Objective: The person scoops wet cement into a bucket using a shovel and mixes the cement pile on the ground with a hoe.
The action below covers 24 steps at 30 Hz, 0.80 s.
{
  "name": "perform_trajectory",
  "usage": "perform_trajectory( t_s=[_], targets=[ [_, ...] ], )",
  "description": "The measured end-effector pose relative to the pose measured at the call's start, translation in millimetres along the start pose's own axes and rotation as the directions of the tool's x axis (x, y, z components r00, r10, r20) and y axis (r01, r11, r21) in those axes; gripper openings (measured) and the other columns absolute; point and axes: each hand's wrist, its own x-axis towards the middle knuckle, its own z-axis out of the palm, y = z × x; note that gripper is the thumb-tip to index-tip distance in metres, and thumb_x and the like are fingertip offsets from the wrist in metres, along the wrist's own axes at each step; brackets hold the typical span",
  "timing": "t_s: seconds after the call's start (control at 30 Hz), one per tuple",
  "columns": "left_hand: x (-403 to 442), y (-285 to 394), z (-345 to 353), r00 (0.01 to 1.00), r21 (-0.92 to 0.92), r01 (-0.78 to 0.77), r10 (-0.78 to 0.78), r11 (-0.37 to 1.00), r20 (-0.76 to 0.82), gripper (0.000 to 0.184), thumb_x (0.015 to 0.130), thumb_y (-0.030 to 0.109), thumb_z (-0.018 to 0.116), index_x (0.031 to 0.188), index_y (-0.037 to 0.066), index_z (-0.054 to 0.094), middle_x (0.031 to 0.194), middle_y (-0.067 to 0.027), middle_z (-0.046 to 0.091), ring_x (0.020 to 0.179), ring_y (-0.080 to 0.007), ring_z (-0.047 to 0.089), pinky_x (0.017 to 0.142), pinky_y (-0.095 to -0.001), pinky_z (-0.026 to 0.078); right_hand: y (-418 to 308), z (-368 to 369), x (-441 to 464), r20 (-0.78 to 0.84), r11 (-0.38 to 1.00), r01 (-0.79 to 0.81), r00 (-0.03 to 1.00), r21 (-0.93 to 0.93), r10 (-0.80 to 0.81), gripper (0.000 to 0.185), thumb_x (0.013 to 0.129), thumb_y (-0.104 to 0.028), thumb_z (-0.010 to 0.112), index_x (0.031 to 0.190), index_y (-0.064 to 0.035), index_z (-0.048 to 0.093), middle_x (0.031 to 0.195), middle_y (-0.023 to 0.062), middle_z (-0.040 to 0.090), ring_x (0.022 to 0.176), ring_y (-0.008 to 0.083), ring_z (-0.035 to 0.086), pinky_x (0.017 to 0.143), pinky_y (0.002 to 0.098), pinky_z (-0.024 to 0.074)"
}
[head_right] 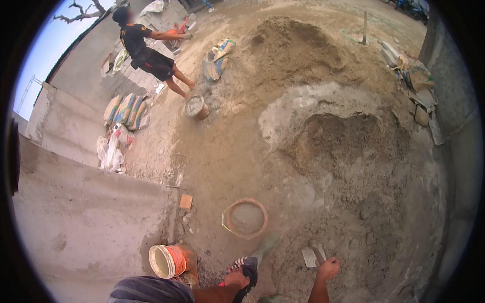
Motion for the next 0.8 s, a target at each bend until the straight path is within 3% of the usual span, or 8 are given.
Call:
perform_trajectory(
  t_s=[0.23, 0.33, 0.8],
  targets=[
    [-4, 0, 3, 0.998, 0.067, -0.006, 0.01, 0.998, -0.054, 0.07, 0.089, 0.052, 0.06, 0.141, 0.006, 0.052, 0.146, -0.0191, 0.053, 0.133, -0.0343, 0.056, 0.108, -0.0466, 0.048, -2, -2, -2, 0.001, 1.0, -0.001, 1.0, 0.006, 0.001, 0.027, 0.088, -0.024, 0.06, 0.1, -0.0039, 0.074, 0.102, 0.0178, 0.073, 0.094, 0.0394, 0.069, 0.082, 0.05, 0.0517],
    [3, -1, 5, 0.999, -0.005, 0.02, -0.02, 1.0, 0.04, 0.078, 0.087, 0.051, 0.062, 0.15, 0.008, 0.046, 0.152, -0.018, 0.049, 0.142, -0.037, 0.046, 0.112, -0.054, 0.041, -1, 0, -1, -0.009, 1.0, -0.013, 1.0, 0.002, 0.013, 0.027, 0.088, -0.024, 0.06, 0.1, -0.0037, 0.074, 0.102, 0.0183, 0.073, 0.094, 0.0397, 0.068, 0.082, 0.0505, 0.0514],
    [-5, 3, -5, 0.999, 0.019, 0.021, -0.022, 1.0, 0.043, 0.078, 0.089, 0.05, 0.06, 0.153, 0.008, 0.042, 0.157, -0.016, 0.045, 0.146, -0.0351, 0.041, 0.115, -0.0507, 0.039, -1, -3, 0, 0.034, 1.0, -0.018, 0.999, 0.014, 0.018, 0.029, 0.089, -0.028, 0.058, 0.102, -0.0062, 0.074, 0.105, 0.0184, 0.073, 0.097, 0.0412, 0.067, 0.084, 0.0511, 0.0507]
  ],
)
